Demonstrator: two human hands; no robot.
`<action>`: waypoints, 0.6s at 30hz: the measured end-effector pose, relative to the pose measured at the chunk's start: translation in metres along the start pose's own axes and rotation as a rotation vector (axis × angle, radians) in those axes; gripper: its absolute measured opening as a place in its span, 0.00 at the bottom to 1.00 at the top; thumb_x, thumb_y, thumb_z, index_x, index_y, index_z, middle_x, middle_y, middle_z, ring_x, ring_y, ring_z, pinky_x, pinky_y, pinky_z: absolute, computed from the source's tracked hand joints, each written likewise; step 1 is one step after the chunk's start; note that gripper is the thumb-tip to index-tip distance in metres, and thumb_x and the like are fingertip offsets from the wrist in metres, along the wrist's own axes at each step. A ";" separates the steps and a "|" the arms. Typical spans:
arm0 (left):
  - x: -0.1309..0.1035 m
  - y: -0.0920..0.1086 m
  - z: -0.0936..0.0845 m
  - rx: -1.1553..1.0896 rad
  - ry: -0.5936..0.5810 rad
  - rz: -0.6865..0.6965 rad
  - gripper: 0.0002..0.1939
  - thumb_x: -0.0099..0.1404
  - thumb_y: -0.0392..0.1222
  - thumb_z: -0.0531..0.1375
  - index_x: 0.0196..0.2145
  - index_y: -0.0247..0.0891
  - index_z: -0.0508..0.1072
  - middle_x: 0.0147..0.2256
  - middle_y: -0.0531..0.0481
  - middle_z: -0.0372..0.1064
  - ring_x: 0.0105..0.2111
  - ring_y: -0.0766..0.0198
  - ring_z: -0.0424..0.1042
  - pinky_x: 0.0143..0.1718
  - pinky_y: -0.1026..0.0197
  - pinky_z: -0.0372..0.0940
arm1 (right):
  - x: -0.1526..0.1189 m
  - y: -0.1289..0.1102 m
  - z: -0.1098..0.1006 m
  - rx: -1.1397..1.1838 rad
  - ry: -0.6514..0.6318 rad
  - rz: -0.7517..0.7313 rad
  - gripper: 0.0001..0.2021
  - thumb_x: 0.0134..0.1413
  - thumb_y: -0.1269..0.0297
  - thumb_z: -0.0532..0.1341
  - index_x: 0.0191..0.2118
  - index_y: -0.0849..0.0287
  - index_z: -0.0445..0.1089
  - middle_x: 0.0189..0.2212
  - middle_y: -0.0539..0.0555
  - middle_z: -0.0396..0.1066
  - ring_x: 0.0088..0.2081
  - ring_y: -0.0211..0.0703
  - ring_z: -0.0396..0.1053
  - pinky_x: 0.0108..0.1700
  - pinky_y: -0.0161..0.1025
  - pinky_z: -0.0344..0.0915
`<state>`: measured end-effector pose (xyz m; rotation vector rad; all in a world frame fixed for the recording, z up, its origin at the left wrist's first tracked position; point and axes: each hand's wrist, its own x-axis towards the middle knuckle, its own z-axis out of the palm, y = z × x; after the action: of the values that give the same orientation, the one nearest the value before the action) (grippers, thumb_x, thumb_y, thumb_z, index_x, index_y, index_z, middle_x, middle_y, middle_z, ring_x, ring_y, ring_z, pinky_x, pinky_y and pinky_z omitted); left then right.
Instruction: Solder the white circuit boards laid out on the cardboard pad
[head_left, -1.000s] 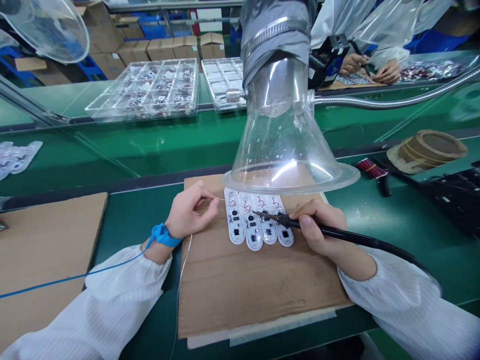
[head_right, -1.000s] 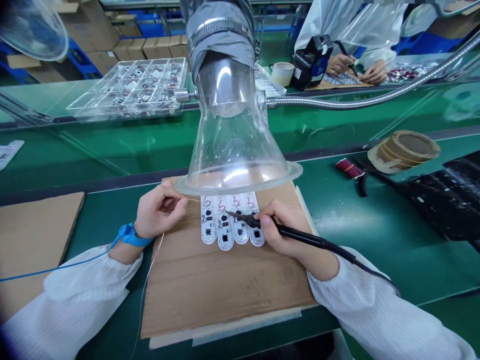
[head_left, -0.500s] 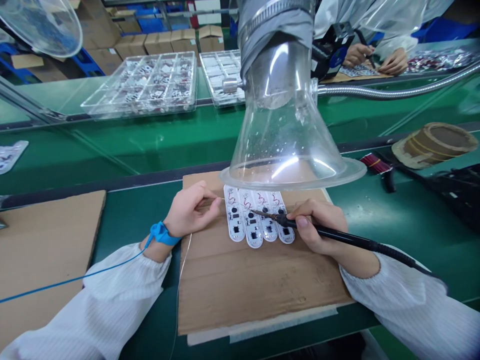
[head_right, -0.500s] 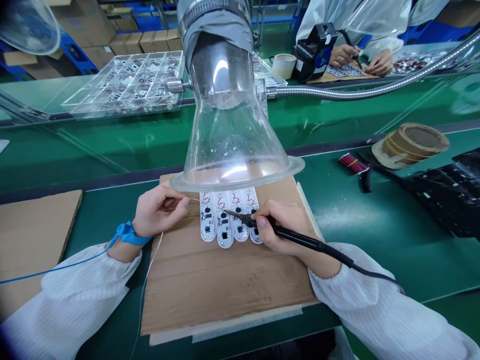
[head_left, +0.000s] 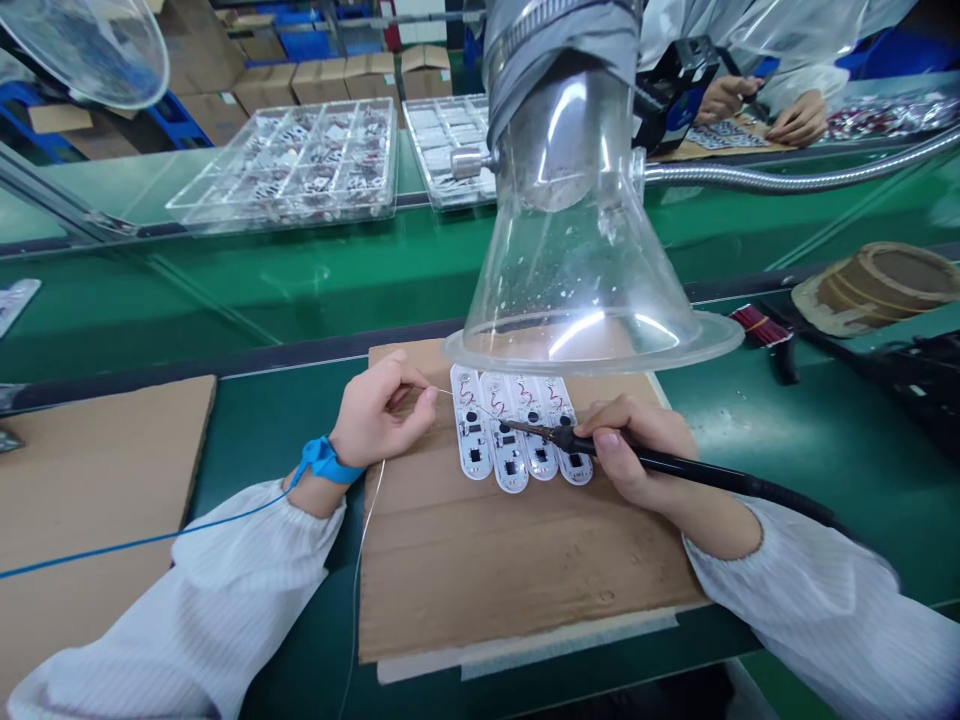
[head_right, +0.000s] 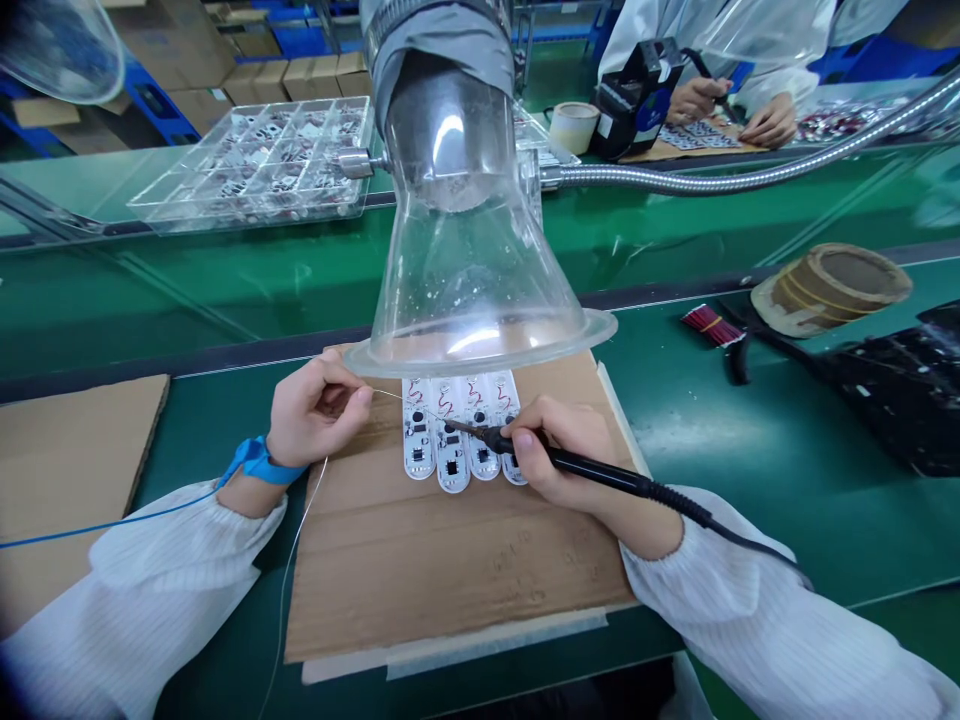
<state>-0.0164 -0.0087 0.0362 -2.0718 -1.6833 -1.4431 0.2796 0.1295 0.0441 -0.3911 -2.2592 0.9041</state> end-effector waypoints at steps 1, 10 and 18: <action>0.000 0.000 0.000 0.003 -0.003 0.001 0.07 0.65 0.31 0.63 0.34 0.38 0.67 0.24 0.61 0.54 0.22 0.72 0.54 0.25 0.66 0.52 | 0.001 -0.001 0.001 -0.020 0.000 -0.013 0.08 0.70 0.61 0.59 0.38 0.53 0.71 0.29 0.50 0.78 0.28 0.39 0.75 0.30 0.38 0.68; -0.001 -0.001 0.000 0.011 -0.051 0.024 0.07 0.67 0.31 0.63 0.34 0.37 0.67 0.24 0.61 0.54 0.22 0.74 0.54 0.23 0.68 0.49 | 0.009 -0.005 0.002 -0.100 -0.009 -0.073 0.07 0.69 0.66 0.58 0.36 0.53 0.68 0.28 0.48 0.78 0.27 0.36 0.76 0.28 0.34 0.67; 0.000 0.000 0.002 0.002 -0.064 0.052 0.06 0.67 0.30 0.62 0.35 0.38 0.68 0.23 0.61 0.53 0.22 0.73 0.54 0.23 0.68 0.49 | 0.009 -0.010 -0.001 -0.153 -0.063 -0.049 0.09 0.69 0.66 0.57 0.34 0.56 0.67 0.29 0.51 0.79 0.27 0.37 0.76 0.28 0.34 0.66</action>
<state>-0.0152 -0.0078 0.0349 -2.1663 -1.6385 -1.3742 0.2735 0.1276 0.0555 -0.3784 -2.3935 0.7305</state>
